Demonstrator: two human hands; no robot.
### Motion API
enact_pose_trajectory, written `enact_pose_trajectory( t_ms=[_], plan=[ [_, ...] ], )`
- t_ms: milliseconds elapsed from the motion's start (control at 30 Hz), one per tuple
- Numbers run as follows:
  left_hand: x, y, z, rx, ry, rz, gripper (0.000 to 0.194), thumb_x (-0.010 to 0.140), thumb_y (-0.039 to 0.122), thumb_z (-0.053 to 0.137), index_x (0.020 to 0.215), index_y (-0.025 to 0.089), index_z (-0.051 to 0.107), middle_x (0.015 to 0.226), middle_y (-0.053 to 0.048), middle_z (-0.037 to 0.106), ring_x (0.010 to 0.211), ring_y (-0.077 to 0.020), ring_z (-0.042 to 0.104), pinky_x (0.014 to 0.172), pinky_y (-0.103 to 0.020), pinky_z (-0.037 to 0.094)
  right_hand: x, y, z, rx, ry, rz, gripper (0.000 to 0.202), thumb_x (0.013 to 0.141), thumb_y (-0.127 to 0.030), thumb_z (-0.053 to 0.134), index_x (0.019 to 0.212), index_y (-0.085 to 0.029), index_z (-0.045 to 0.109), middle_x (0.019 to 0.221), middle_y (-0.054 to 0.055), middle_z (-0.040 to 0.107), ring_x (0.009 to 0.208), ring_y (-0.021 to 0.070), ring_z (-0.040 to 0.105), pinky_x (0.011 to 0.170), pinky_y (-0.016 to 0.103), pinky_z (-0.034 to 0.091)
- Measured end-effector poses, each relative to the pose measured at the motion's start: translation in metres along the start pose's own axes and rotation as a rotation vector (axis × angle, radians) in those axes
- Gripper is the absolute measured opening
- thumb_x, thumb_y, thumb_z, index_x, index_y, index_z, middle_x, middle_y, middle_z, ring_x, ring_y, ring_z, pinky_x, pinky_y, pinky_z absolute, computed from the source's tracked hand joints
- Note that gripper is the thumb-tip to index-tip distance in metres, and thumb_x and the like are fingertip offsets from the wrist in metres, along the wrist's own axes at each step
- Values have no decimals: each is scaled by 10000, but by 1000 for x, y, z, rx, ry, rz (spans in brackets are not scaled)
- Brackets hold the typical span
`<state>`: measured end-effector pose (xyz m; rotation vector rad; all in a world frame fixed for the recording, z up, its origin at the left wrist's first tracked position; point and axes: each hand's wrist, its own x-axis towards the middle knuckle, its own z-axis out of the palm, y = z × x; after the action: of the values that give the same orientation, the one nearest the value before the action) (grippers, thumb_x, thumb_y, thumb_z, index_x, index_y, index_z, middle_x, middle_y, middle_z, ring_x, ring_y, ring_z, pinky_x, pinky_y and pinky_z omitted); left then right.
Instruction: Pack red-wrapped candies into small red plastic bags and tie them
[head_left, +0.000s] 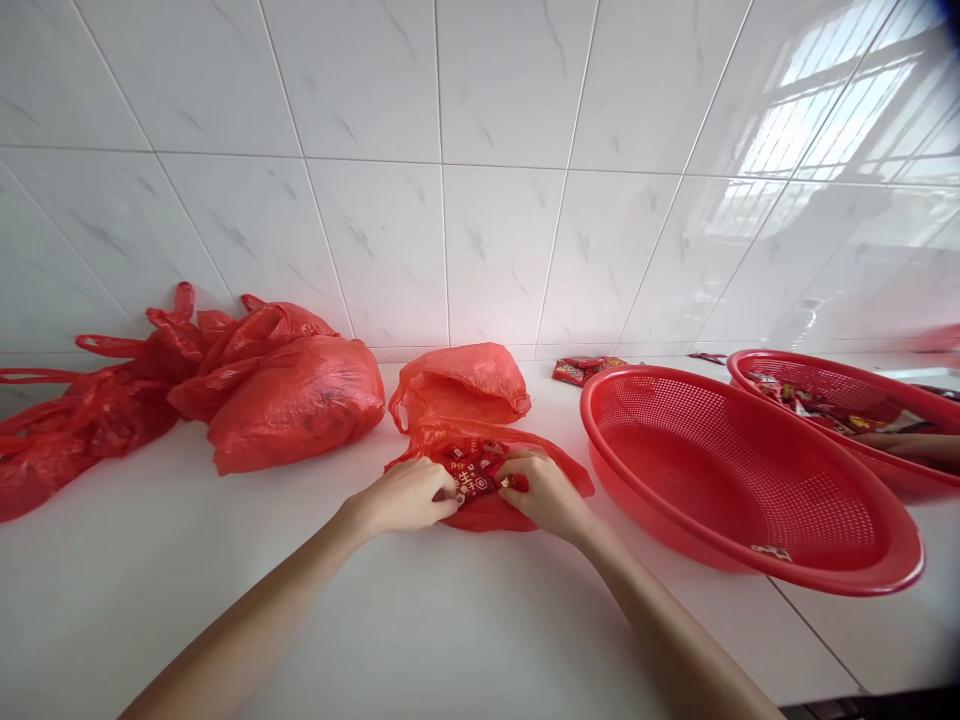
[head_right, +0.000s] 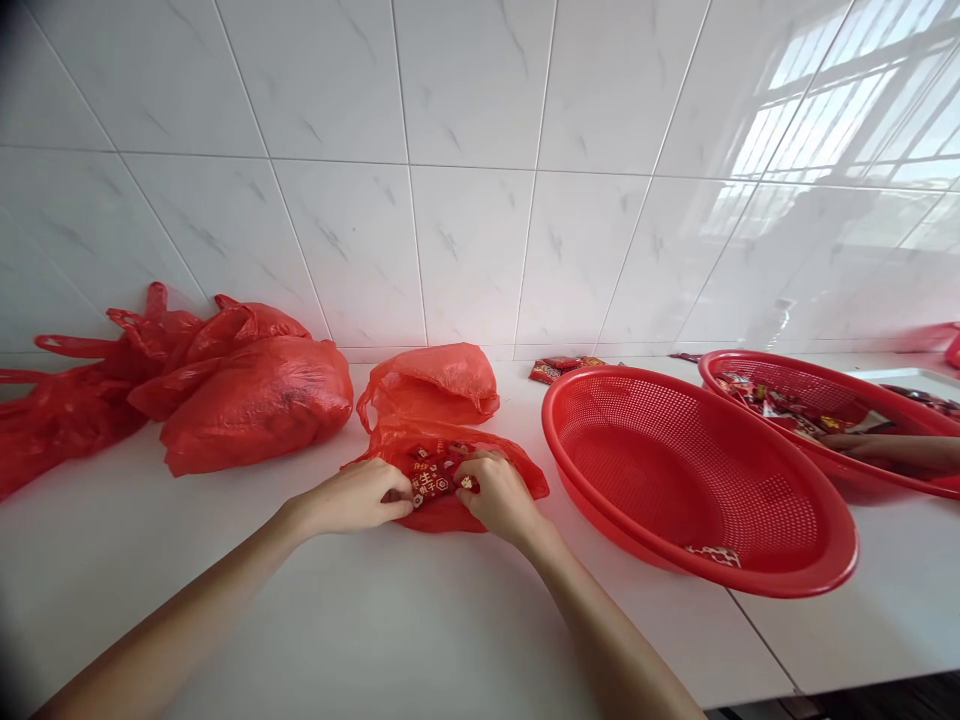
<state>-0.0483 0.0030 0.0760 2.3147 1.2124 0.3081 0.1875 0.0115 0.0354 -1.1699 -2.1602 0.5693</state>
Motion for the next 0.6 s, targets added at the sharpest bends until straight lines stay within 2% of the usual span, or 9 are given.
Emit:
enact_pose_trajectory(
  t_ms=[100, 233, 433, 600],
  plan=[
    [0, 1, 0, 119, -99, -98, 325, 787, 258, 515, 520, 188, 342, 477, 23, 367, 439, -116, 263, 475, -297, 144, -2, -2, -2, -109, -62, 113, 107, 802, -196, 618, 769, -212, 719, 891, 49, 685, 861, 215, 630, 758, 302, 457],
    [2, 1, 3, 225, -82, -150, 332, 831, 292, 467, 555, 185, 317, 516, 7, 395, 471, -123, 316, 498, -299, 155, -2, -6, -6, -236, -88, 239, 107, 828, -283, 628, 801, -194, 680, 925, 62, 673, 812, 198, 618, 647, 263, 399],
    [1, 2, 3, 228, -79, -48, 263, 817, 244, 469, 561, 183, 448, 636, -35, 552, 585, -160, 500, 509, -297, 203, -2, -6, -5, -272, -92, 251, 194, 900, -332, 560, 798, -183, 633, 901, 74, 658, 790, 195, 612, 646, 263, 392],
    [1, 2, 3, 223, -35, -24, 207, 806, 242, 508, 625, 206, 601, 726, -42, 636, 682, -198, 599, 553, -277, 310, -3, -2, -4, -248, -48, 186, 155, 894, -333, 582, 885, -190, 641, 914, 76, 652, 863, 218, 619, 726, 286, 439]
  ],
)
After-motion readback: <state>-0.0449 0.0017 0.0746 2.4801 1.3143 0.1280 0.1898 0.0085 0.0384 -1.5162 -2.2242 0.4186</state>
